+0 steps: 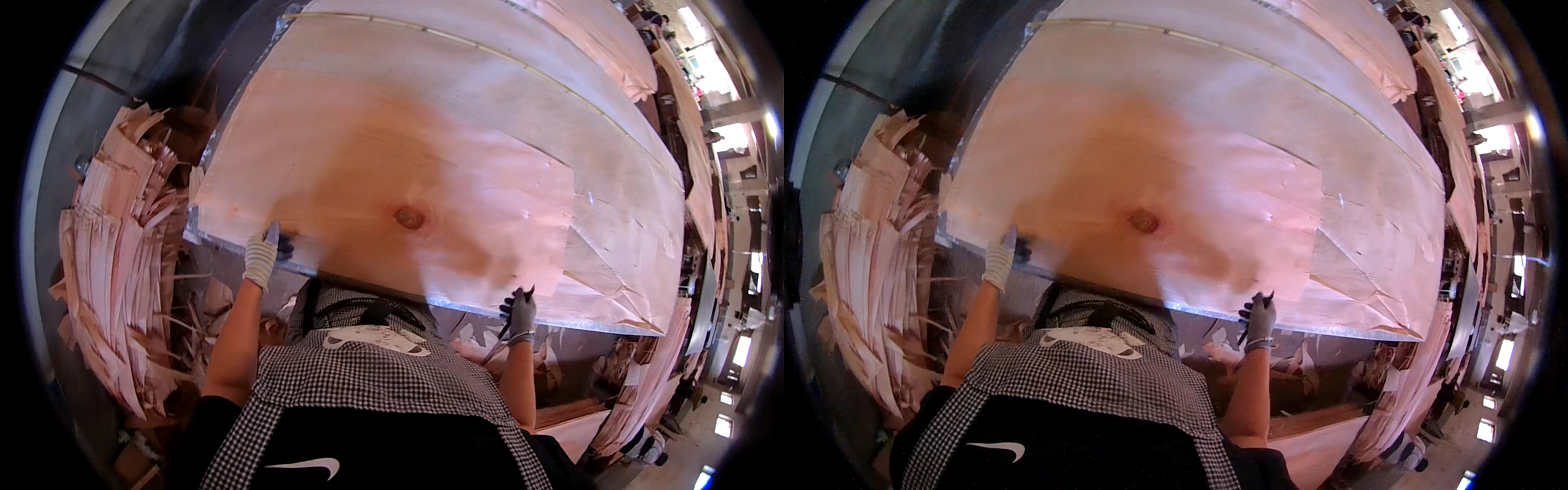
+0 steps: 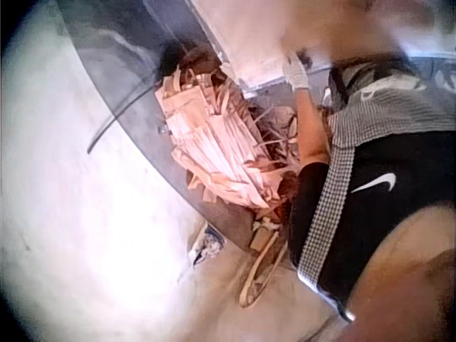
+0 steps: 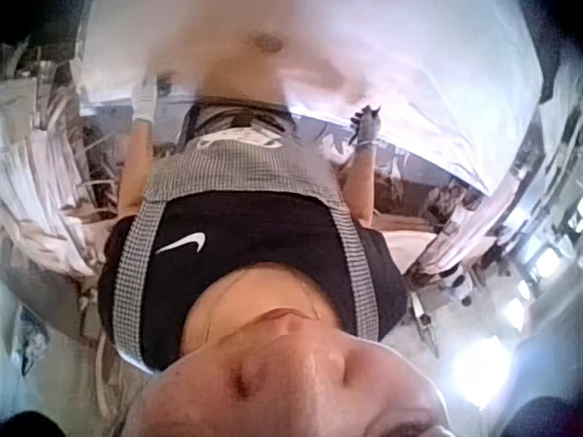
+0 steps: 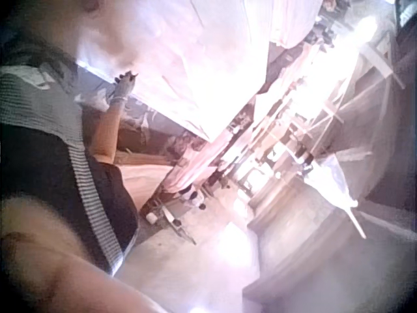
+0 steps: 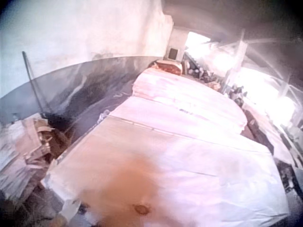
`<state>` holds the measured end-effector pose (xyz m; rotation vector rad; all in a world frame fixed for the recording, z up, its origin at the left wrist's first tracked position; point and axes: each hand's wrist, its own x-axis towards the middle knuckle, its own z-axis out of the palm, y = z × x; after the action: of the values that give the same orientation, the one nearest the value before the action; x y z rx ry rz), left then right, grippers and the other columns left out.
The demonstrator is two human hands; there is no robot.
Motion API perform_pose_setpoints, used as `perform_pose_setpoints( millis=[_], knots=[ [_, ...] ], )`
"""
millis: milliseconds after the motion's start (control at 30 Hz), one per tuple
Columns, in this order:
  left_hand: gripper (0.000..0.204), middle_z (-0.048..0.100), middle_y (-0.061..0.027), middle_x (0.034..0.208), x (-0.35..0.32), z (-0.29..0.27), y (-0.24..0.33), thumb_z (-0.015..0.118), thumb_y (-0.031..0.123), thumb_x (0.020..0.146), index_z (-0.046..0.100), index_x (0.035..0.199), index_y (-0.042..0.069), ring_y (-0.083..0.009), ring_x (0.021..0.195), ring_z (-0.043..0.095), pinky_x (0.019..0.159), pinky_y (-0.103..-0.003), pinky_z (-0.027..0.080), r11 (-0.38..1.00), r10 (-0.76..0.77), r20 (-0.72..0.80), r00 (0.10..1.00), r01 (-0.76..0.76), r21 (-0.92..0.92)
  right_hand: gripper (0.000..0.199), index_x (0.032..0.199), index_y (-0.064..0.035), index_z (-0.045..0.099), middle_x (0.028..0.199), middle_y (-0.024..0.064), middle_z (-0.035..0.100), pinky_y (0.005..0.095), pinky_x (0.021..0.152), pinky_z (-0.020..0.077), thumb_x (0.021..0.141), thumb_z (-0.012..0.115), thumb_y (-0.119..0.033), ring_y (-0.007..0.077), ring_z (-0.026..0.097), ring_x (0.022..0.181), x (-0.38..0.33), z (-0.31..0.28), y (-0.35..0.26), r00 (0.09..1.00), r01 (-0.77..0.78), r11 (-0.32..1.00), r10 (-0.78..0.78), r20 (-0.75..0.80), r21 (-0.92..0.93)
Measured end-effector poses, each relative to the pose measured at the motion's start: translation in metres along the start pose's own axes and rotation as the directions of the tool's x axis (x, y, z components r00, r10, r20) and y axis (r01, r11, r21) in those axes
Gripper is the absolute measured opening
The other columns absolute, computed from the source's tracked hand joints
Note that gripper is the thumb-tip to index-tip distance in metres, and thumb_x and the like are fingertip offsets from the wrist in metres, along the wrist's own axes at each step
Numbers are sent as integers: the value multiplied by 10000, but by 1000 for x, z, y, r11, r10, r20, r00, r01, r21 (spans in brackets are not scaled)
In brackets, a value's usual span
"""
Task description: The person processes sheets of wood veneer by using a knife to trim and score the material, picking up and moving large sheets between stacks, and applying a liquid from a bottle onto the surface.
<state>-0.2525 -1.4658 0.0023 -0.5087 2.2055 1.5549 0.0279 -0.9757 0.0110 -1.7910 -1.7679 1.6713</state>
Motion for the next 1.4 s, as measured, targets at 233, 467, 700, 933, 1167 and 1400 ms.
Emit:
perform_pose_setpoints(
  millis=[233, 467, 700, 933, 1167, 1400],
  knots=[
    [359, 531, -161, 1204, 21, -2, -1, 593, 205, 800, 571, 1129, 64, -331, 1102, 494, 923, -435, 391, 353, 734, 44, 678, -435, 828, 170, 986, -44, 571, 711, 45, 583, 245, 509, 450, 871, 529, -163, 125, 566, 590, -12, 144, -103, 819, 476, 879, -450, 356, 15],
    [343, 555, -157, 1136, 45, 2, 33, 551, 190, 813, 553, 1121, 39, -329, 1059, 511, 925, -444, 392, 378, 796, 25, 604, -529, 760, 175, 853, -48, 580, 583, 36, 536, 255, 424, 407, 874, 509, -206, 108, 512, 473, 41, 224, -90, 671, 741, 542, -575, 468, -397],
    [345, 546, -126, 1174, 166, 47, 143, 533, 234, 810, 570, 1100, 52, -287, 1091, 493, 946, -410, 368, 221, 858, 233, 458, -738, 638, 150, 883, -70, 570, 615, -10, 513, 226, 400, 383, 900, 526, -212, 82, 482, 469, 17, 216, -101, 850, 349, 914, -215, 480, -209],
    [252, 597, -90, 1060, 329, -18, 148, 495, 212, 822, 607, 1015, 95, -288, 967, 560, 805, -406, 464, 439, 732, -81, 677, -377, 815, 215, 888, -38, 572, 612, 34, 567, 230, 352, 397, 882, 569, -253, 118, 544, 457, 3, 259, -175, 941, 279, 816, -126, 315, -507],
    [280, 564, -60, 1055, 342, -36, 143, 524, 198, 782, 605, 1031, 98, -255, 1063, 506, 901, -445, 398, 455, 764, -140, 630, -371, 810, 258, 1018, -44, 563, 729, 156, 625, 376, 607, 475, 852, 515, -236, 302, 620, 675, -33, 526, -290, 482, 868, 292, -294, 825, -402],
    [399, 538, -89, 1101, 344, -38, 150, 591, 234, 726, 591, 1091, 72, -283, 1137, 436, 1003, -516, 268, 489, 784, -228, 578, -347, 800, 297, 994, -31, 491, 906, 229, 631, 508, 711, 468, 886, 427, -301, 412, 606, 832, -65, 739, -314, 186, 885, -369, -281, 941, -285]
  ],
)
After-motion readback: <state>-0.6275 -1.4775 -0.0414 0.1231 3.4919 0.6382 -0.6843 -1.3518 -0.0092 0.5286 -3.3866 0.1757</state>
